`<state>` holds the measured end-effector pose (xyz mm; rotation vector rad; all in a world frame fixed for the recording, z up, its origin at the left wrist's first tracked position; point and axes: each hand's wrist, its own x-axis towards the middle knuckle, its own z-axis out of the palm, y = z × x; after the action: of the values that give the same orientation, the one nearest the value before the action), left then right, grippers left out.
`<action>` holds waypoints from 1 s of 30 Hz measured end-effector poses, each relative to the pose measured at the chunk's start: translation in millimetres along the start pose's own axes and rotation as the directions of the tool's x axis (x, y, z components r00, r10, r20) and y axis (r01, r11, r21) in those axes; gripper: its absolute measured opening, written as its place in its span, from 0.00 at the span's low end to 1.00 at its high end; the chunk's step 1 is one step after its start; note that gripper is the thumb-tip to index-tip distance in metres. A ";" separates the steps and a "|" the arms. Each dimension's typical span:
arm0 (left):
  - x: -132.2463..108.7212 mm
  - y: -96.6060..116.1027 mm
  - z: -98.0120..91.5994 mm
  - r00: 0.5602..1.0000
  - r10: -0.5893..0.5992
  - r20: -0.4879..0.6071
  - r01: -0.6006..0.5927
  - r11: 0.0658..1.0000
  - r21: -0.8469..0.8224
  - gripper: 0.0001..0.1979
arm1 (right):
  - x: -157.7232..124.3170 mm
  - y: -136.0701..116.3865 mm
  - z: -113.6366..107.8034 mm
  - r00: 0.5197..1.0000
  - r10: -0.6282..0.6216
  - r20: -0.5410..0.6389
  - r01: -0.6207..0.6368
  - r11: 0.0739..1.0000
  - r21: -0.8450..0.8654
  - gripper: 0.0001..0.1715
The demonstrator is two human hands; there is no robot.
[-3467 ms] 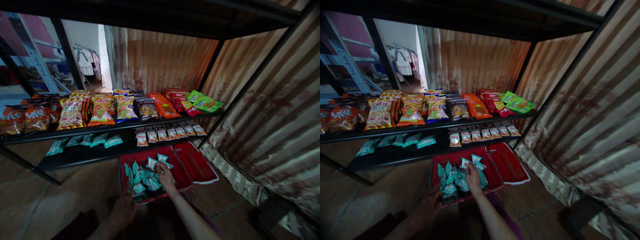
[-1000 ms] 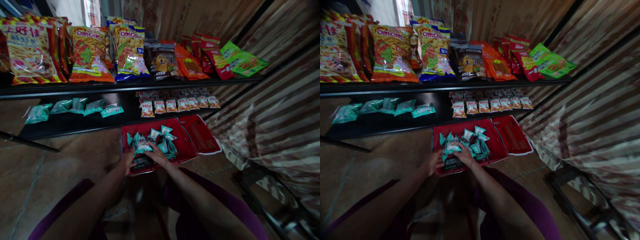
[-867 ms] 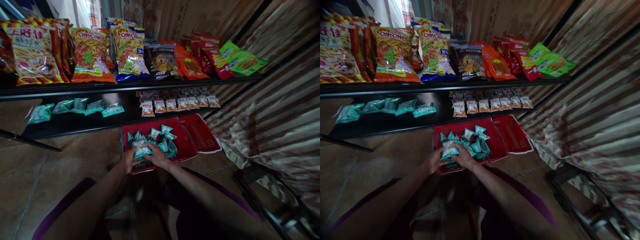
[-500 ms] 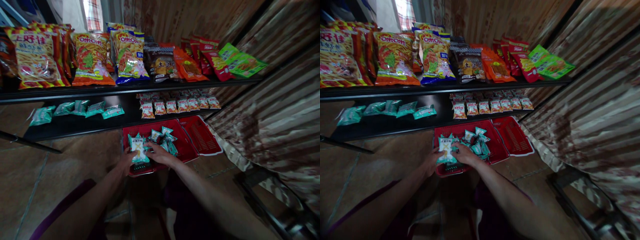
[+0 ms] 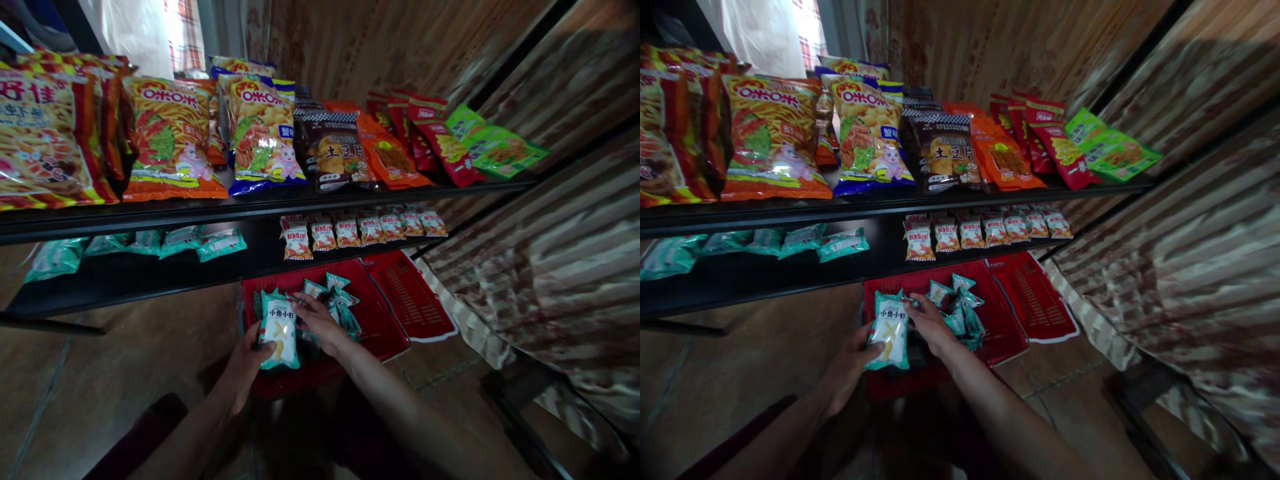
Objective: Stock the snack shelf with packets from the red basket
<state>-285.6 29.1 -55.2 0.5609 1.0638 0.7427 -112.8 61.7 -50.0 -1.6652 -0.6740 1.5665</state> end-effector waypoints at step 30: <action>-54.5 2.6 1.5 0.989 -0.049 -0.141 0.063 0.993 0.100 0.25 | -32.1 16.7 26.9 0.965 -0.261 0.019 0.261 0.960 -0.104 0.15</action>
<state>-300.7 -11.3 -21.8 0.5719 1.2479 0.6871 -144.9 30.7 -43.7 -1.5745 -0.9526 1.3671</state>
